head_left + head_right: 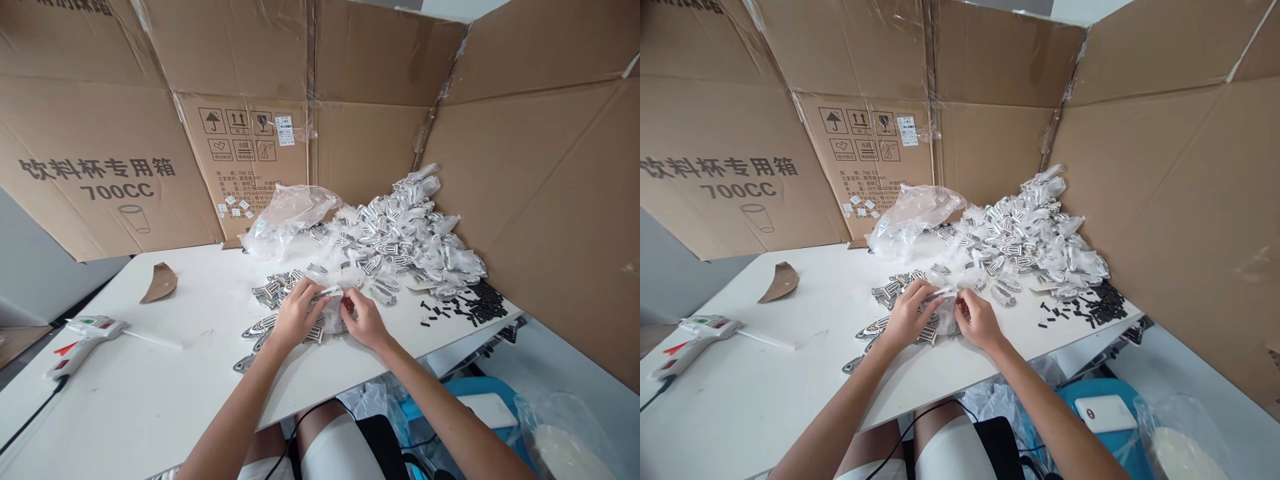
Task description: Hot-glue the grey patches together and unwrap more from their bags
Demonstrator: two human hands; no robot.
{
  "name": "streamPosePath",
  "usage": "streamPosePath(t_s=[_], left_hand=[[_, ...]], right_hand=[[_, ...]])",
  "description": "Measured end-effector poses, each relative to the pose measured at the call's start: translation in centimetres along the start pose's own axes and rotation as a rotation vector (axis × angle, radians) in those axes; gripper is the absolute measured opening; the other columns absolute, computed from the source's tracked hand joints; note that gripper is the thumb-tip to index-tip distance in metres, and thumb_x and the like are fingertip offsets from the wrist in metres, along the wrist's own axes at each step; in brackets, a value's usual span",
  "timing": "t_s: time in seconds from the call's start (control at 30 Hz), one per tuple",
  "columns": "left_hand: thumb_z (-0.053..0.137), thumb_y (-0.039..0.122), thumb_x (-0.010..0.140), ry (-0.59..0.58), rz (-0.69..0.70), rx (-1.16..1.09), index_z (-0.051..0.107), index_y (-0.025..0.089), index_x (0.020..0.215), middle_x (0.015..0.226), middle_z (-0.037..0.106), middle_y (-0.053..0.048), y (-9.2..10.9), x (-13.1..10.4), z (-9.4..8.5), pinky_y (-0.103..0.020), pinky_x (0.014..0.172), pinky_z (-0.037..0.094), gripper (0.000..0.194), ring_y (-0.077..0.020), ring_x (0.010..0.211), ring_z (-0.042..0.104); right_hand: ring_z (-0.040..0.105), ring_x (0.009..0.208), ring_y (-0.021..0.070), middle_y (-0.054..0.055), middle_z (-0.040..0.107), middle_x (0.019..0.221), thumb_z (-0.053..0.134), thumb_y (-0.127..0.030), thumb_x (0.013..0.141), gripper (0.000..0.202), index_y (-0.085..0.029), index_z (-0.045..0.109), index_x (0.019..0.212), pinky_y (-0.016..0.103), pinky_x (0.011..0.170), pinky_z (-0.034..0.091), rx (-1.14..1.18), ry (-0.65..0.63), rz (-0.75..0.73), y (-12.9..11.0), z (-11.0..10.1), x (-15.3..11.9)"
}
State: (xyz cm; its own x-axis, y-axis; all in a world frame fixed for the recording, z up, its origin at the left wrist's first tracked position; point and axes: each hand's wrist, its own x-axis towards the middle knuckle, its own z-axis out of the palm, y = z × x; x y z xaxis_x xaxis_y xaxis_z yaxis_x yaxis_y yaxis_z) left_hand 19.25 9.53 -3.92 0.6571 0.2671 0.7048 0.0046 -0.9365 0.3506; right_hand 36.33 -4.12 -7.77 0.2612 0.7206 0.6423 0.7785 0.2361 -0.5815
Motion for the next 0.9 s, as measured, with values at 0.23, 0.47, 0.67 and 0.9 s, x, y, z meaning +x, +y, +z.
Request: streamPosePath(t_s=[0.23, 0.47, 0.67, 0.9], left_hand=[[0.057, 0.034, 0.11, 0.021, 0.009, -0.087, 0.072, 0.022, 0.117, 0.103, 0.065, -0.008, 0.3, 0.1, 0.2, -0.034, 0.082, 0.055, 0.02, -0.0205, 0.092, 0.066], [0.048, 0.03, 0.113, -0.077, 0.012, -0.162, 0.074, 0.023, 0.123, 0.107, 0.068, -0.01, 0.2, 0.2, 0.0, -0.034, 0.084, 0.057, 0.03, -0.0202, 0.093, 0.069], [0.058, 0.036, 0.11, 0.016, -0.092, -0.204, 0.082, 0.025, 0.112, 0.097, 0.071, -0.007, -0.3, 0.2, 0.4, -0.032, 0.077, 0.054, 0.027, -0.0189, 0.086, 0.068], [0.069, 0.041, 0.101, 0.182, -0.295, -0.306, 0.082, 0.024, 0.085, 0.078, 0.069, -0.004, -0.3, 0.8, -0.1, -0.032, 0.066, 0.048, 0.027, -0.018, 0.072, 0.062]], right_hand=[[0.06, 0.071, 0.0213, 0.0, 0.061, 0.082, 0.044, -0.042, 0.111, 0.02, -0.027, 0.054, 0.102, 0.034, 0.068, 0.045, 0.065, -0.034, 0.03, -0.5, -0.5, -0.2], [0.059, 0.062, 0.021, -0.002, 0.059, 0.075, 0.044, -0.046, 0.112, 0.022, -0.027, 0.052, 0.104, 0.033, 0.061, 0.042, -0.014, -0.019, 0.092, 0.5, 0.2, -0.3], [0.057, 0.064, 0.0206, -0.003, 0.058, 0.076, 0.044, -0.045, 0.113, 0.021, -0.027, 0.052, 0.104, 0.032, 0.064, 0.041, 0.0, -0.01, 0.116, 0.5, 0.2, -0.4], [0.058, 0.089, 0.0247, 0.005, 0.061, 0.095, 0.042, -0.041, 0.113, 0.022, -0.027, 0.056, 0.103, 0.039, 0.082, 0.047, -0.002, 0.304, 0.139, 0.7, -0.1, 0.3]])
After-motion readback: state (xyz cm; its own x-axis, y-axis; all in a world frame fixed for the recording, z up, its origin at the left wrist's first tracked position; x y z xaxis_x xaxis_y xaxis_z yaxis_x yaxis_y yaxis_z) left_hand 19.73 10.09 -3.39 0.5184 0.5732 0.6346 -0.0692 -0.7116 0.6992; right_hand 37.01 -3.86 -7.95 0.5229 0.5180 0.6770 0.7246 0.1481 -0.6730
